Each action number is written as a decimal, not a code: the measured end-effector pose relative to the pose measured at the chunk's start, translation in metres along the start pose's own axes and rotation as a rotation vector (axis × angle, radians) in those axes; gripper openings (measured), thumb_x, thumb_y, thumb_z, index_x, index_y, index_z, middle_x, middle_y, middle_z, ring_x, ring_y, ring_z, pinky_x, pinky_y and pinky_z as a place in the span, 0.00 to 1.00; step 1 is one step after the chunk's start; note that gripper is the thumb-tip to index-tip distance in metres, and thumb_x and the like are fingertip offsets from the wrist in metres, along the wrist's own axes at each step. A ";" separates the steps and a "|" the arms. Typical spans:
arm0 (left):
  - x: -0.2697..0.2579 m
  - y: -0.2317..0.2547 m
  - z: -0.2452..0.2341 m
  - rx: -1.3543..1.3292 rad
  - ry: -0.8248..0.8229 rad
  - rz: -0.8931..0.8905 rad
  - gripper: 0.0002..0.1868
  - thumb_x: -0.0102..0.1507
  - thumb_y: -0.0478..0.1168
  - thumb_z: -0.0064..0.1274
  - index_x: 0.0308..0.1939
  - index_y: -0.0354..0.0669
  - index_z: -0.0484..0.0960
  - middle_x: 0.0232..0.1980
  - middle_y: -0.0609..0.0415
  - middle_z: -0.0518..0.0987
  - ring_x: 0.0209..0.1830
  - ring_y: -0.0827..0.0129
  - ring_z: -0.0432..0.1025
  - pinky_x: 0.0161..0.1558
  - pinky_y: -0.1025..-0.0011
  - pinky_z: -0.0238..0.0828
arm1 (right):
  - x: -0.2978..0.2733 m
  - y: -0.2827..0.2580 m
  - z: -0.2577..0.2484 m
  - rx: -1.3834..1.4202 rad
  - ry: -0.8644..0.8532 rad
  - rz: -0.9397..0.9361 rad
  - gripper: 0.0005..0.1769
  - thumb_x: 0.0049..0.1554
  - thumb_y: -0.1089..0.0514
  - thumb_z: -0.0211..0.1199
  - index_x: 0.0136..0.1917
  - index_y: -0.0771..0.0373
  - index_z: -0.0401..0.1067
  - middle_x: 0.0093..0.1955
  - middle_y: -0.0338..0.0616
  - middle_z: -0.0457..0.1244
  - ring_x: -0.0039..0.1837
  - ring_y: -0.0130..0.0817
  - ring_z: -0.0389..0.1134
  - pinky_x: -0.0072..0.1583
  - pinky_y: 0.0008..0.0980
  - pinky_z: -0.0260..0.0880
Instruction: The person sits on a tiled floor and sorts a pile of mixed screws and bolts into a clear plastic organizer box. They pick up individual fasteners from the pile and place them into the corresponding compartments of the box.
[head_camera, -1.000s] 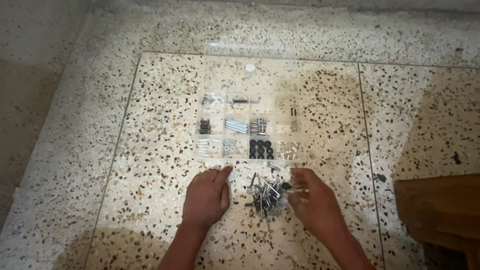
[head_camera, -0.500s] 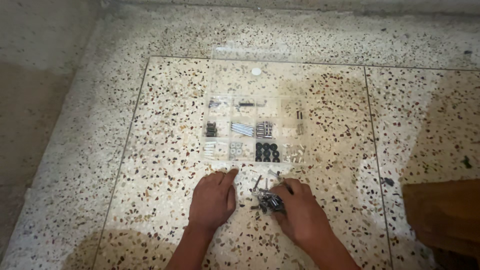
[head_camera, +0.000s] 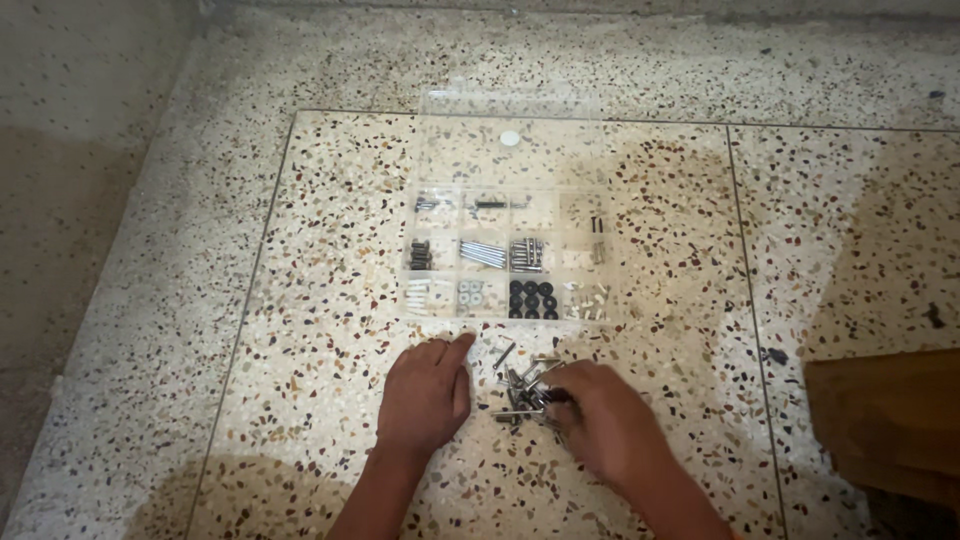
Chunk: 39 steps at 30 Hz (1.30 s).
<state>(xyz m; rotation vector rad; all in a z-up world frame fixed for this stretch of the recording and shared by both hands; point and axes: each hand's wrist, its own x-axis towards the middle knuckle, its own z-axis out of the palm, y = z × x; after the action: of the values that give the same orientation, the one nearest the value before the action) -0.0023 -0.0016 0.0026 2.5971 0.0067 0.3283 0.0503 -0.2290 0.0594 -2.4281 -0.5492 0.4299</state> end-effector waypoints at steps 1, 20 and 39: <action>0.000 0.000 0.001 0.005 0.020 0.015 0.20 0.59 0.36 0.51 0.57 0.42 0.79 0.39 0.47 0.78 0.43 0.53 0.74 0.49 0.56 0.69 | -0.001 -0.002 0.003 -0.015 -0.059 -0.006 0.19 0.50 0.61 0.68 0.56 0.56 0.77 0.51 0.46 0.68 0.56 0.47 0.68 0.57 0.41 0.69; 0.002 0.005 -0.003 0.016 0.041 0.025 0.18 0.64 0.42 0.49 0.56 0.40 0.79 0.39 0.45 0.79 0.42 0.52 0.74 0.47 0.56 0.68 | 0.011 0.031 -0.027 -0.040 0.061 0.211 0.06 0.52 0.54 0.68 0.44 0.54 0.79 0.44 0.39 0.69 0.48 0.37 0.72 0.52 0.36 0.71; -0.019 0.072 -0.017 -0.255 -0.171 -0.369 0.36 0.54 0.48 0.69 0.60 0.35 0.71 0.47 0.43 0.76 0.44 0.52 0.74 0.46 0.57 0.72 | 0.007 0.033 -0.024 -0.061 0.090 0.162 0.23 0.44 0.51 0.76 0.52 0.56 0.77 0.45 0.50 0.67 0.47 0.48 0.70 0.49 0.43 0.70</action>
<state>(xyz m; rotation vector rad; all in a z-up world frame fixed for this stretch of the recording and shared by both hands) -0.0294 -0.0567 0.0481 2.3026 0.3562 -0.0273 0.0756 -0.2616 0.0562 -2.5466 -0.3331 0.3731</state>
